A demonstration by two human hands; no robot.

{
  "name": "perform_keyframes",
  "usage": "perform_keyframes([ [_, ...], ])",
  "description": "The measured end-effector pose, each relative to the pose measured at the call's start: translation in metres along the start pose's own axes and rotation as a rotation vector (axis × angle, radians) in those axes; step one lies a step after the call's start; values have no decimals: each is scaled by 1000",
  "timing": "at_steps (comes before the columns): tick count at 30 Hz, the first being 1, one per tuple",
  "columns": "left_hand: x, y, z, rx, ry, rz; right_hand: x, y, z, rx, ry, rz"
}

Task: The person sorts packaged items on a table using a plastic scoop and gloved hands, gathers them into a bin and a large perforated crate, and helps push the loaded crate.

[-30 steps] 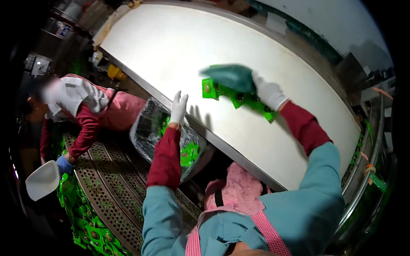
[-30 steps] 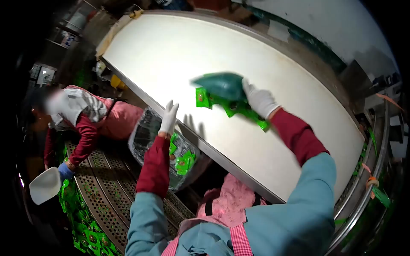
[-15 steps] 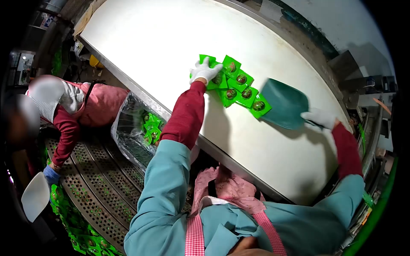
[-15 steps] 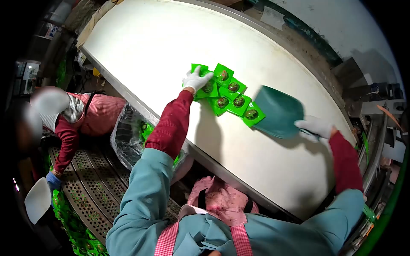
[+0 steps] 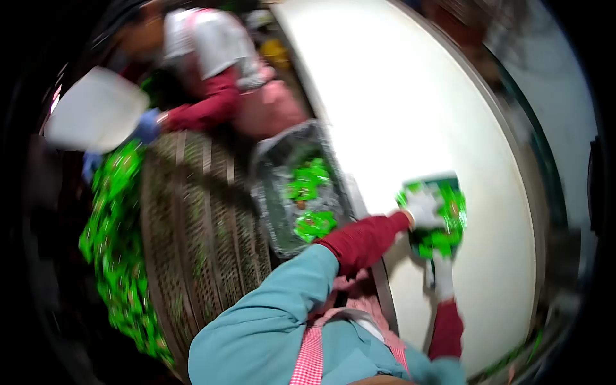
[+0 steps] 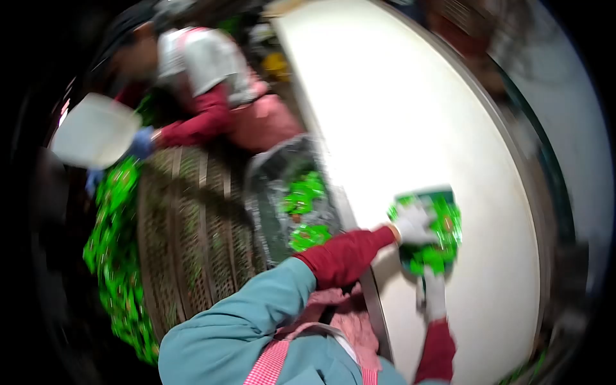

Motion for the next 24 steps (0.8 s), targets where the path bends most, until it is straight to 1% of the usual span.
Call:
perform_keyframes([
  [3,46,-18,-7,312,290,-125,25,23,9,106,-15,-123],
  [5,81,-36,-6,283,548,-187,45,16,1,154,-6,-154],
  [6,108,-49,-2,339,644,-209,52,11,-3,216,-8,-139],
  [8,164,-76,-4,499,752,-175,62,-5,-17,313,-42,-114],
  [9,193,-90,-6,458,802,-122,69,-17,-28,358,-95,-90],
  [11,253,-116,-25,484,933,-98,81,-37,-50,423,-172,-41],
  [14,332,-155,-68,507,975,35,77,-58,-95,522,-404,17],
  [15,360,-162,-80,512,930,117,80,-67,-117,543,-429,30],
  [16,389,-163,-87,482,922,209,88,-78,-145,597,-500,25],
  [18,432,-174,-127,470,975,291,108,-96,-195,645,-656,3],
  [19,458,-171,-133,554,942,364,121,-102,-221,669,-711,57],
  [21,496,-170,-163,568,990,493,143,-118,-273,709,-878,94],
  [24,544,-160,-203,587,1115,600,180,-135,-344,744,-1040,85],
])
Point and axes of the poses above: each hand's wrist, its own x-axis away from the middle knuckle, its own z-axis out of the back of the hand, y = z × x, the point moved 3 cm from there along -x, towards the middle knuckle, and after that the axes turned 2 degrees about y, right-handed, at the moved point
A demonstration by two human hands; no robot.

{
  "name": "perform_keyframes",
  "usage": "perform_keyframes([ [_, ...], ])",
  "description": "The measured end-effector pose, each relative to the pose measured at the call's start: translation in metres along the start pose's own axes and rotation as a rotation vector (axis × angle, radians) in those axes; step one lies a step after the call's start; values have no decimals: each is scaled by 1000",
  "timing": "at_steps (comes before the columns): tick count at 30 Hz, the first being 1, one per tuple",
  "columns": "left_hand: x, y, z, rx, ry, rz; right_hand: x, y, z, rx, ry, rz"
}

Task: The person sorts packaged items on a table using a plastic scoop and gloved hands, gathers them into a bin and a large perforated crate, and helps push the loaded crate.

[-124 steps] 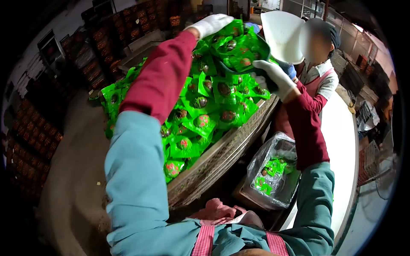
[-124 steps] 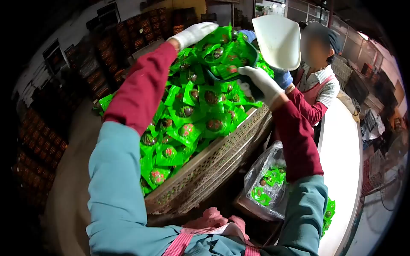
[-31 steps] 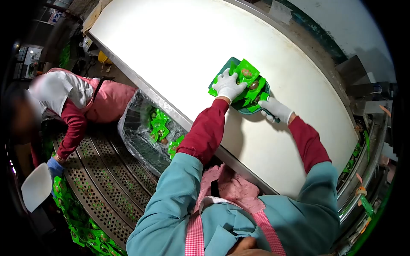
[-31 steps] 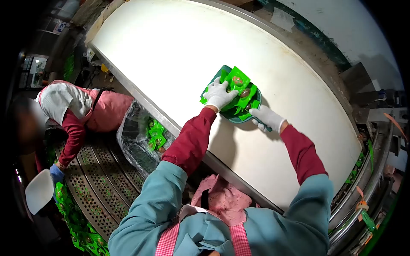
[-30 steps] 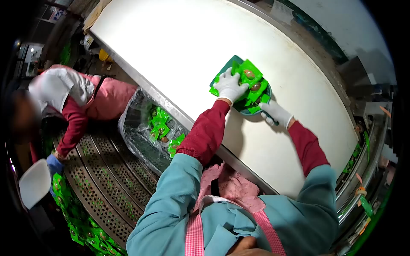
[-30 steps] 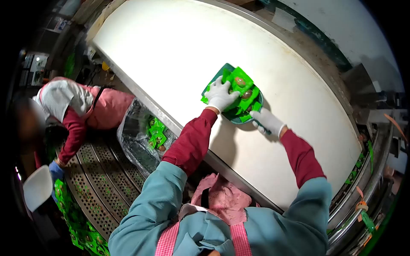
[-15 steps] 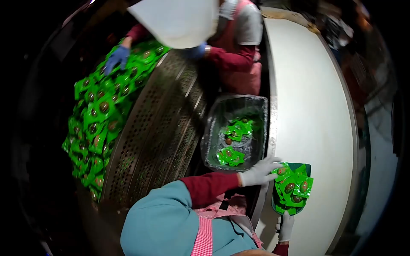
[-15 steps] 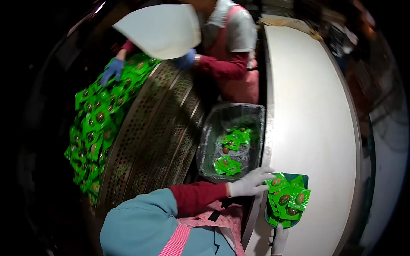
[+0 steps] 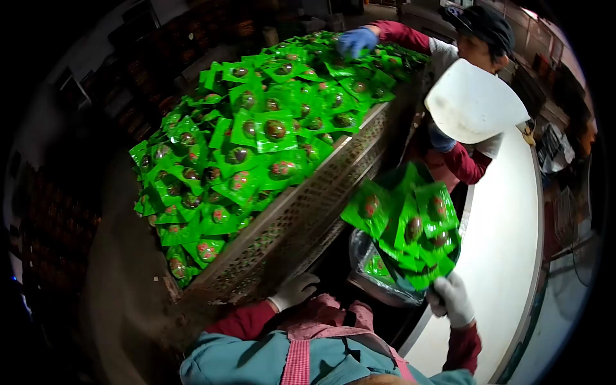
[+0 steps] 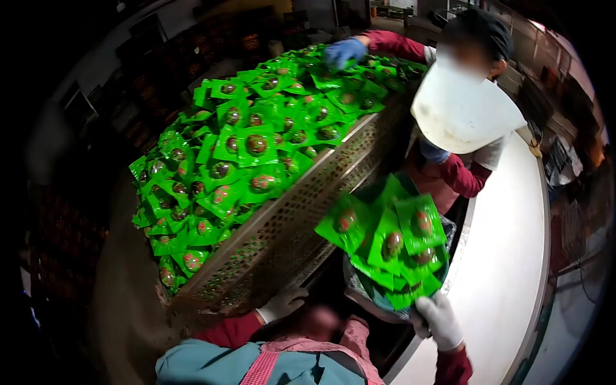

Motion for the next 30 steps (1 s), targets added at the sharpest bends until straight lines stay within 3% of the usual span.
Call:
perform_keyframes([
  [4,49,-21,24,-52,122,108,-49,-88,-56,26,-120,108],
  [7,87,-49,18,15,275,86,-89,-163,-104,216,-226,389],
  [10,111,-53,26,10,260,314,-149,-223,-141,320,-300,524],
  [13,135,-79,19,39,257,427,-238,-277,-174,361,-165,667],
  [16,154,-85,18,35,290,398,-290,-328,-216,714,-15,691],
  [17,157,-87,19,66,310,391,-324,-338,-221,855,66,823],
  [19,159,-81,26,163,361,387,-373,-338,-235,1243,475,1269],
  [21,166,-92,20,235,365,447,-385,-322,-258,1676,744,1429],
  [23,169,-94,21,156,340,409,-398,-307,-275,1862,760,1338],
  [25,171,-93,26,65,306,371,-410,-298,-280,1896,720,1271],
  [30,165,-80,39,81,195,485,-357,-299,-240,1476,868,1246],
])
Point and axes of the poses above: each hand's wrist, its own x-axis away from the middle knuckle, its own z-axis out of the back of the hand, y = z × x, the point moved 3 cm from there along -x, towards the middle knuckle, and after that the axes turned 2 degrees about y, right-handed, at the moved point
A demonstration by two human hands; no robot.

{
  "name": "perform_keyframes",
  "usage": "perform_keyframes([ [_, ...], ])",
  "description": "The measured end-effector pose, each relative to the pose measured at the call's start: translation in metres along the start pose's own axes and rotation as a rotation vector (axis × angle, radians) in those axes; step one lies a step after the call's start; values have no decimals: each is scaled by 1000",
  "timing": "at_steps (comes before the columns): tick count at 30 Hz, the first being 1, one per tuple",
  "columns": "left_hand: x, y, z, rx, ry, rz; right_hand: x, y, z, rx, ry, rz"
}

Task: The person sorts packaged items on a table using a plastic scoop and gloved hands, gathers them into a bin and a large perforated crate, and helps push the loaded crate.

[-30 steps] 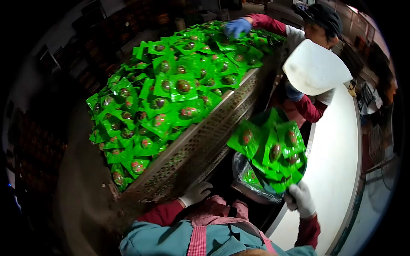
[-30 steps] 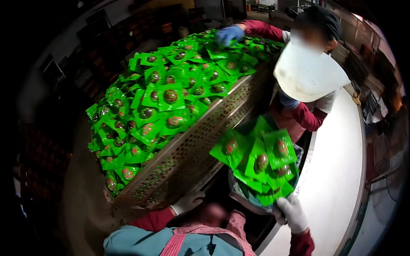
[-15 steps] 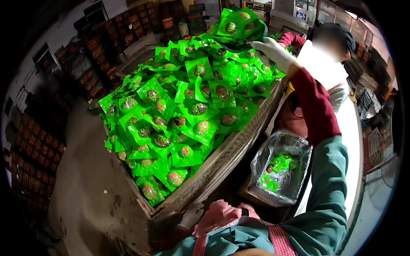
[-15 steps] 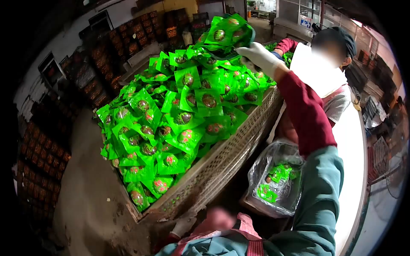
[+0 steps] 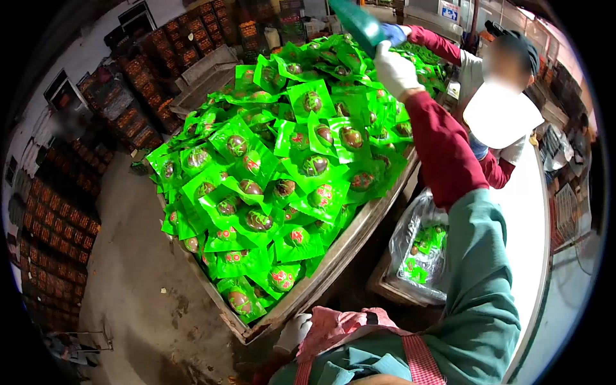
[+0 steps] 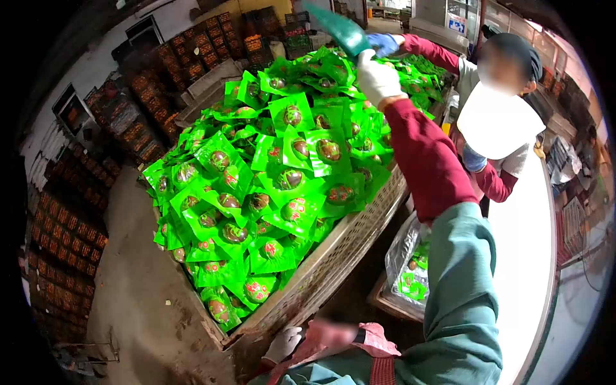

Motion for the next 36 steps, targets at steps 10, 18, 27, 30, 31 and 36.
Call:
perform_keyframes([
  [10,-12,5,-10,-101,8,-86,337,53,139,-545,-18,-169],
  [18,-18,35,-48,-117,-43,-70,539,86,197,-78,-827,-693],
  [27,-1,78,-77,-168,-24,-21,649,103,82,-5,-1279,-92],
  [30,29,64,-76,-154,10,107,639,86,70,-95,-1305,-34],
  [31,40,56,-77,-162,25,151,614,75,80,-167,-1183,-15],
  [36,90,47,-71,-129,156,320,436,19,123,-1251,-954,-160],
])
Point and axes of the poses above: each hand's wrist, its own x-axis away from the middle knuckle, its own z-axis out of the back of the hand, y = z × x, the point moved 3 cm from there along -x, towards the middle knuckle, and after that the axes turned 2 degrees about y, right-handed, at the moved point
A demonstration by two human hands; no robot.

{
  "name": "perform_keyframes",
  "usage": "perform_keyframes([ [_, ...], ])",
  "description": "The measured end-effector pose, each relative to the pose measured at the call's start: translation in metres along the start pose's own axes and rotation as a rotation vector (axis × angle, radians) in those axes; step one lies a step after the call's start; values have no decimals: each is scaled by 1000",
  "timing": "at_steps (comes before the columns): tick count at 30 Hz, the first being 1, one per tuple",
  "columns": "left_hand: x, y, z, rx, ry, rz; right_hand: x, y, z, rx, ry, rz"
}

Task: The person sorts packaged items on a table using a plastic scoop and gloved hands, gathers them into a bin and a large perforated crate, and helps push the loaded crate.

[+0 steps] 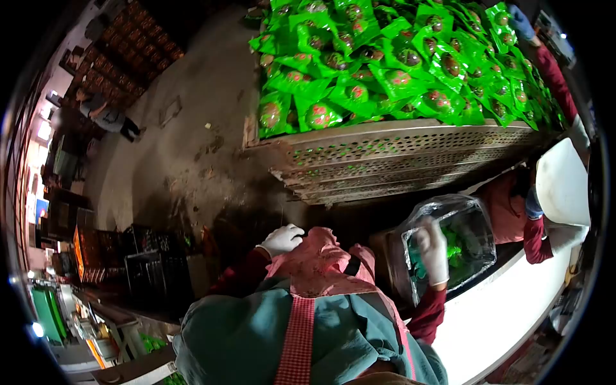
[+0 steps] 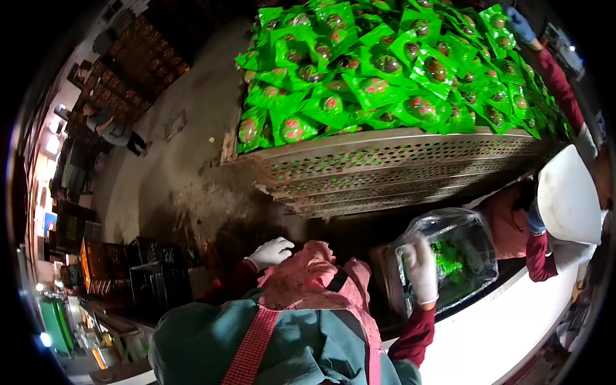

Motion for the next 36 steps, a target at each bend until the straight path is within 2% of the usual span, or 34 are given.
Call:
perform_keyframes([
  [2,9,-4,10,15,3,52,-32,-78,19,-312,2,139],
  [4,17,-5,19,19,34,93,-43,-168,34,-542,-10,432],
  [6,15,-31,14,45,152,5,-46,-241,34,-641,61,735],
  [7,15,-42,15,67,238,-61,-46,-264,32,-669,60,850],
  [10,14,-61,32,93,232,-89,-54,-309,16,-704,62,1037],
  [11,14,-66,41,107,215,-42,-59,-320,8,-702,59,1070],
  [15,12,-131,48,216,281,-42,-76,-361,-31,-681,70,1163],
  [17,18,-157,68,208,283,-63,-86,-377,-57,-673,93,1190],
  [19,18,-192,82,70,284,-136,-95,-392,-83,-647,97,1224],
  [21,14,-237,95,123,360,-226,-105,-404,-105,-606,113,1244],
  [24,11,-288,121,93,344,-190,-118,-417,-122,-555,173,1272],
  [25,7,-275,154,103,368,-175,-133,-447,-117,-533,174,1281],
  [28,-18,-301,189,55,268,-107,-142,-468,-129,-475,214,1289],
  [29,-20,-300,201,82,326,-190,-143,-473,-134,-458,222,1273],
  [31,-27,-299,220,35,299,-144,-148,-483,-145,-432,228,1236],
  [33,-52,-315,216,8,264,-196,-159,-484,-151,-417,225,1209],
  [35,-70,-326,213,-271,179,-242,-171,-484,-161,-390,216,1163],
  [36,-56,-312,219,-274,147,-219,-179,-483,-162,-363,211,1120],
])
Point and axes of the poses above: each hand's wrist, its own x-axis away from the middle knuckle, its own z-axis out of the back of the hand, y = z × x, the point moved 3 cm from there along -x, towards the middle knuckle, and after that the axes turned 2 degrees about y, right-handed, at the moved point
